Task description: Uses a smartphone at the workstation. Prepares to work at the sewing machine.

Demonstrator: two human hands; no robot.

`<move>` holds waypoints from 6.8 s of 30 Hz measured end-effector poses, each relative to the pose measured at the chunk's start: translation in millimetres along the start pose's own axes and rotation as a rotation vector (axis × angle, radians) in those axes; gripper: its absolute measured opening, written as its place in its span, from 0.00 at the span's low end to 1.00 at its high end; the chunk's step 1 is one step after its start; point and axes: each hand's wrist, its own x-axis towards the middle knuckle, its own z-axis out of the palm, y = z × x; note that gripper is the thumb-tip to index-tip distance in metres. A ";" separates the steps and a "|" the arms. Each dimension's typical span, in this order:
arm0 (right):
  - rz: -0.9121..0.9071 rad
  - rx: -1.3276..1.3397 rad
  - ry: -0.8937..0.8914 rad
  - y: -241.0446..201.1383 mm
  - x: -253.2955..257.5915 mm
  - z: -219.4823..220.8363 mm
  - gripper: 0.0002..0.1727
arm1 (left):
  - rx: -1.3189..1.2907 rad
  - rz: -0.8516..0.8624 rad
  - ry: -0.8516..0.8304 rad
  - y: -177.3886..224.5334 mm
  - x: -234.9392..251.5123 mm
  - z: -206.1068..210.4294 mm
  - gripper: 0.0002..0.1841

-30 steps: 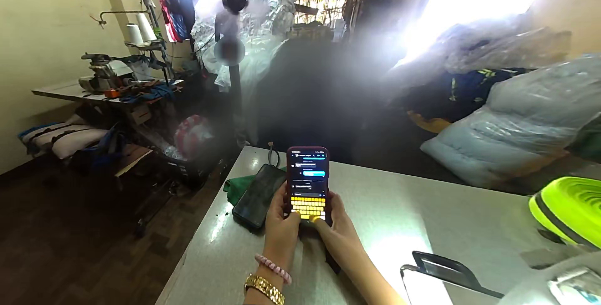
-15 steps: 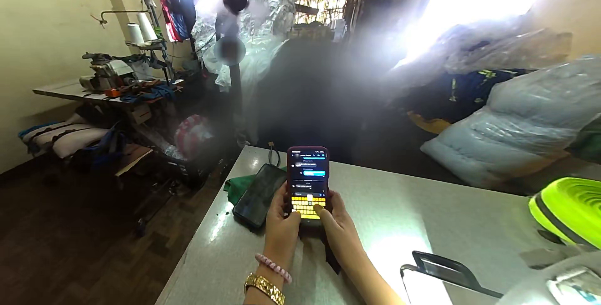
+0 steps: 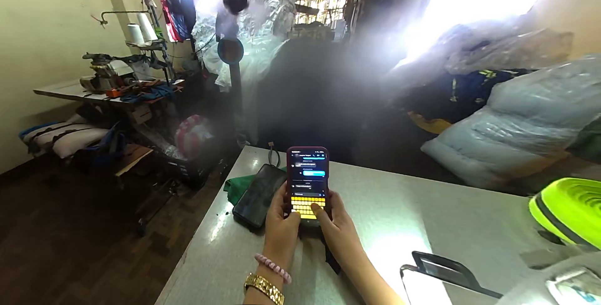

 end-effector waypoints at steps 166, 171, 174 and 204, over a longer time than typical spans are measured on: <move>-0.620 -0.510 0.258 15.8 1.7 -24.2 0.33 | -0.031 -0.072 -0.090 4.3 -1.7 -10.6 0.40; -0.731 -0.654 0.291 15.6 0.5 -19.9 0.24 | -0.033 -0.063 -0.096 2.3 -0.7 -11.1 0.40; -0.741 -0.671 0.288 14.7 -0.3 -20.0 0.22 | -0.031 -0.062 -0.099 2.2 -0.7 -11.3 0.40; -0.704 -0.586 0.312 15.2 0.7 -24.3 0.25 | -0.012 -0.056 -0.098 0.8 0.8 -11.5 0.41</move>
